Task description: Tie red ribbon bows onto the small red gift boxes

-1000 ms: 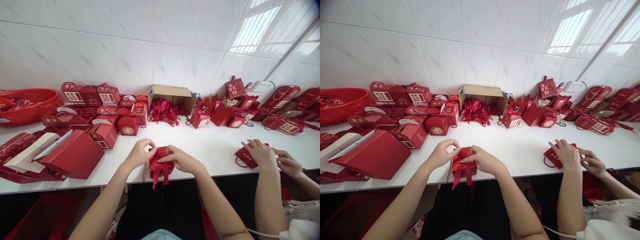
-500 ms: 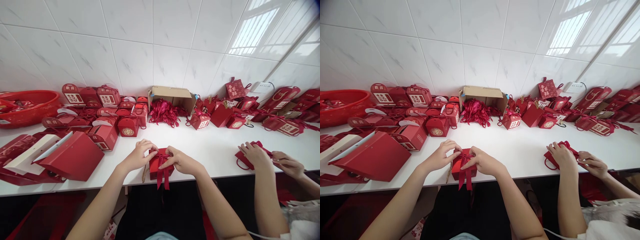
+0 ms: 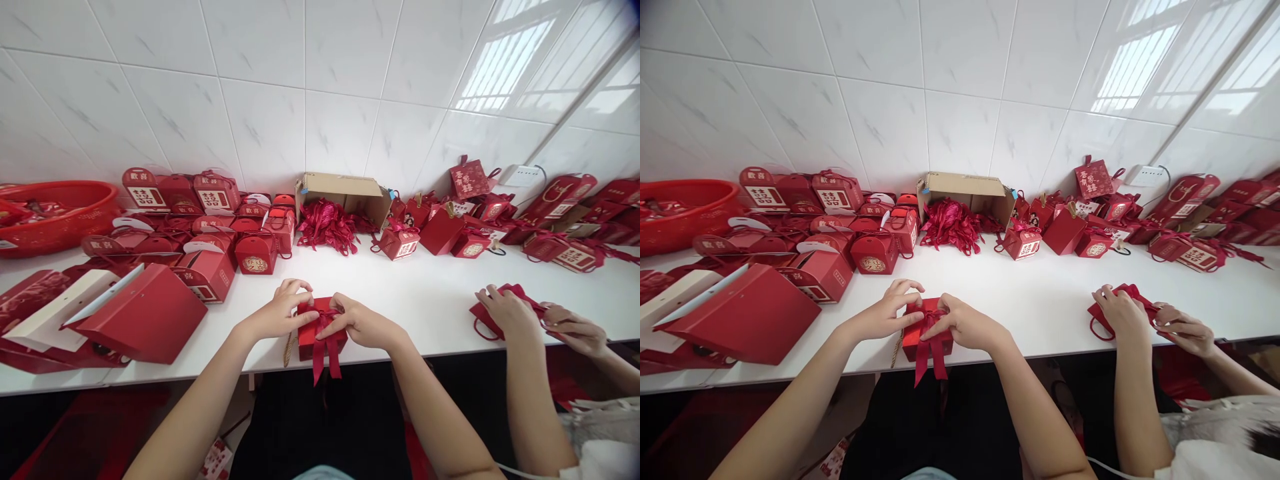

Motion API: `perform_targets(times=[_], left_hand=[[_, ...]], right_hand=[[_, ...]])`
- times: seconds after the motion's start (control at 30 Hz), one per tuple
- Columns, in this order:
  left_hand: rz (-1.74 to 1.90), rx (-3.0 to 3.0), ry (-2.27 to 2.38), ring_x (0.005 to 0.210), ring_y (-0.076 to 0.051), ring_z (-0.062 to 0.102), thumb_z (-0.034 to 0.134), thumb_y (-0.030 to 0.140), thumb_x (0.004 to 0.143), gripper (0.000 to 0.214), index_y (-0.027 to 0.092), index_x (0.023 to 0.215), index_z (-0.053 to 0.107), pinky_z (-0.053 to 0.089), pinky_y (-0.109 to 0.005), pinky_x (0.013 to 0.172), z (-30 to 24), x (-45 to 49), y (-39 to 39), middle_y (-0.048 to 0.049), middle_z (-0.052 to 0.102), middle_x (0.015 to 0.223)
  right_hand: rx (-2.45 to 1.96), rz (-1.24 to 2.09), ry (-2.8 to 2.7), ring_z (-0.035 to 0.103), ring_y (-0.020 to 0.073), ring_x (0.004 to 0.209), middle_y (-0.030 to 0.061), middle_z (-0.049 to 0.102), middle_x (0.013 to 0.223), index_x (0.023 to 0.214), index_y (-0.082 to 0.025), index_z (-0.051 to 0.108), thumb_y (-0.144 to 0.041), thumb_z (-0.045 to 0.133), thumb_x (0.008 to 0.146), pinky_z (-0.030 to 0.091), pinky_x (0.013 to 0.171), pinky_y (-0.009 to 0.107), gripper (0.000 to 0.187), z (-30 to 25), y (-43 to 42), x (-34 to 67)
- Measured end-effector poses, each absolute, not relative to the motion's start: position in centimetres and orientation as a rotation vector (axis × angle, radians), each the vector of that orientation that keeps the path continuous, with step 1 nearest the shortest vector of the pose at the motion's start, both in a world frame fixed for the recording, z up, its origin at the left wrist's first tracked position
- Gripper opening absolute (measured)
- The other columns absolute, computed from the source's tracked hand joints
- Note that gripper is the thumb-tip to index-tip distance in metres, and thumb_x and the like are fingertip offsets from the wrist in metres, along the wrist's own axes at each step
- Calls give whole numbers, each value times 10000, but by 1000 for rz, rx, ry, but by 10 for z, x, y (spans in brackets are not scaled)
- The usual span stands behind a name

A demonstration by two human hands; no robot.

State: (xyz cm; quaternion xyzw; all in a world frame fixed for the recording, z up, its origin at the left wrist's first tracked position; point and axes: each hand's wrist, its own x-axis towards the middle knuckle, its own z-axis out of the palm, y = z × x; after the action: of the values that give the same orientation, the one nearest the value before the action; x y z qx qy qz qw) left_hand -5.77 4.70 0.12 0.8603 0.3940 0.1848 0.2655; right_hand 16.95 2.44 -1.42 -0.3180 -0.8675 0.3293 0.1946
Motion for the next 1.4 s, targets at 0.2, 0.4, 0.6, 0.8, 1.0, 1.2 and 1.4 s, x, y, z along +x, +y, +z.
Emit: perform_targets(times=[0.2,0.4,0.6,0.8,1.0,1.2,1.4], left_hand=[[600,2223,858,1109,-224,462,549,383,832,234,202,693,499,408,-368,940,-5,-53,49,-68,566,1122],[765,2476,1225,1201,-307,377,546,365,828,275,194,615,521,246,-531,1000,-8,-47,49,-64,618,999],[905,2140,1060,964,-205,534,545,315,822,271,204,615,410,427,-373,884,-11,-41,41,-47,640,878],[964,1906,1073,930,-199,578,579,339,798,277,197,613,429,467,-338,826,-21,-32,36,-44,633,824],[947,1829,1055,941,-209,595,611,344,773,252,191,636,464,475,-348,827,-21,-31,36,-49,658,837],[943,1813,1058,995,-232,594,637,363,755,249,189,649,494,472,-364,845,-23,-33,37,-58,669,829],[940,1806,1067,1014,-237,599,647,347,753,226,187,658,519,475,-352,845,-25,-31,37,-52,671,832]], right_hand=[[-866,972,-2425,464,124,825,25,408,917,1024,-325,715,81,376,771,471,780,272,586,-13,24,170],[-893,926,-2446,452,125,812,20,385,893,1036,-345,706,101,357,753,458,800,290,633,-14,25,170],[-810,908,-2323,503,121,812,26,460,892,975,-285,738,76,395,765,468,768,271,541,-13,25,172],[-915,859,-2066,574,133,753,32,627,856,899,-203,693,-116,555,829,474,701,275,177,-9,25,173],[-976,1019,-1886,588,125,750,28,636,888,928,-181,595,-176,575,810,495,700,281,119,-9,26,170],[-1185,1114,-1804,564,108,631,12,576,840,1022,-184,567,-255,627,765,488,548,249,273,-9,25,169],[-1204,1166,-1764,523,101,591,-32,542,689,917,-176,572,-267,649,745,444,537,232,209,-10,26,168]])
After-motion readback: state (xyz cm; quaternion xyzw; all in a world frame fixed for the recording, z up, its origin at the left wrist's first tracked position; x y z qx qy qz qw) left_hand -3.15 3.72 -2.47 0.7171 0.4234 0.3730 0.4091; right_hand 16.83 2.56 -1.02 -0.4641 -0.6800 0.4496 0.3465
